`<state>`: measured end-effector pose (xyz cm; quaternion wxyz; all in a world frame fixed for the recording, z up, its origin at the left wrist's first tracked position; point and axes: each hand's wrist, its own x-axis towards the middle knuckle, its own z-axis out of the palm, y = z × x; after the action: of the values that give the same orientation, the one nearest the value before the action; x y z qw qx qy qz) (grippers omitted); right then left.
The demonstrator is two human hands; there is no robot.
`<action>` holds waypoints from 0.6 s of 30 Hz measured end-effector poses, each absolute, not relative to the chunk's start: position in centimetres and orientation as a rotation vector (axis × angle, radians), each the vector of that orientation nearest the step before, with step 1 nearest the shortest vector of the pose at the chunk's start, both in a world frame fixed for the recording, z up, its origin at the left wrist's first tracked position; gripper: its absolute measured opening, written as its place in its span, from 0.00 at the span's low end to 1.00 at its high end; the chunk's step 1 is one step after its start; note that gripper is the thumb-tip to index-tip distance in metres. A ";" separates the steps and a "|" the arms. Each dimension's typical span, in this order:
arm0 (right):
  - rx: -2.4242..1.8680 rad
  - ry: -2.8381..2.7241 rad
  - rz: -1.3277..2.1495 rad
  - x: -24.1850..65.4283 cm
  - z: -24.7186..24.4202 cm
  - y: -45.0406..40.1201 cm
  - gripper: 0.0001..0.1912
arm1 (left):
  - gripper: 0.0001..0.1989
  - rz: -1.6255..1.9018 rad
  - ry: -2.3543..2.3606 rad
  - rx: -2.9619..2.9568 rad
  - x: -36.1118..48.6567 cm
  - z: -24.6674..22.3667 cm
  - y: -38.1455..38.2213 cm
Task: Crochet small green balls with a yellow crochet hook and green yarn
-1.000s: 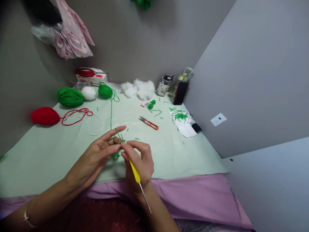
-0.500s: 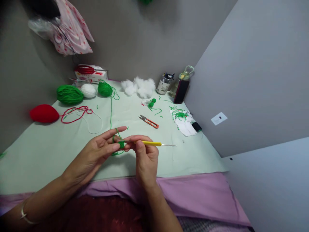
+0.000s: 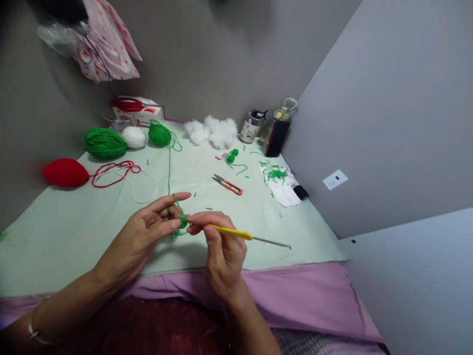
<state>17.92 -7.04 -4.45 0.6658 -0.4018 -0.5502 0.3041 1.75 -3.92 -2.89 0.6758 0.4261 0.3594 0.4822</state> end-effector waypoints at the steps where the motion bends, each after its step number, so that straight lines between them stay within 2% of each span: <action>1: -0.900 -1.242 0.694 18.0 -4.4 -7.0 0.11 | 0.21 1.084 0.813 0.964 1.7 -2.9 -3.9; 9: -0.798 -1.086 1.051 18.1 -4.6 -6.0 0.11 | 0.22 1.057 0.791 0.949 1.9 -3.2 -4.0; 13: -0.935 -1.172 0.860 17.6 -4.5 -6.4 0.07 | 0.22 1.066 0.773 0.926 2.0 -3.3 -4.1; 16: -1.021 -1.294 0.645 17.3 -4.6 -6.8 0.08 | 0.22 1.068 0.755 0.907 1.9 -3.2 -4.1; 18: -1.005 -1.301 0.621 17.2 -4.7 -6.8 0.10 | 0.22 1.061 0.744 0.893 1.8 -3.2 -4.0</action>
<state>17.23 -6.78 -4.73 0.6382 -0.4405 -0.5698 0.2721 1.83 -4.04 -3.16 0.7061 0.4018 0.3346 0.4775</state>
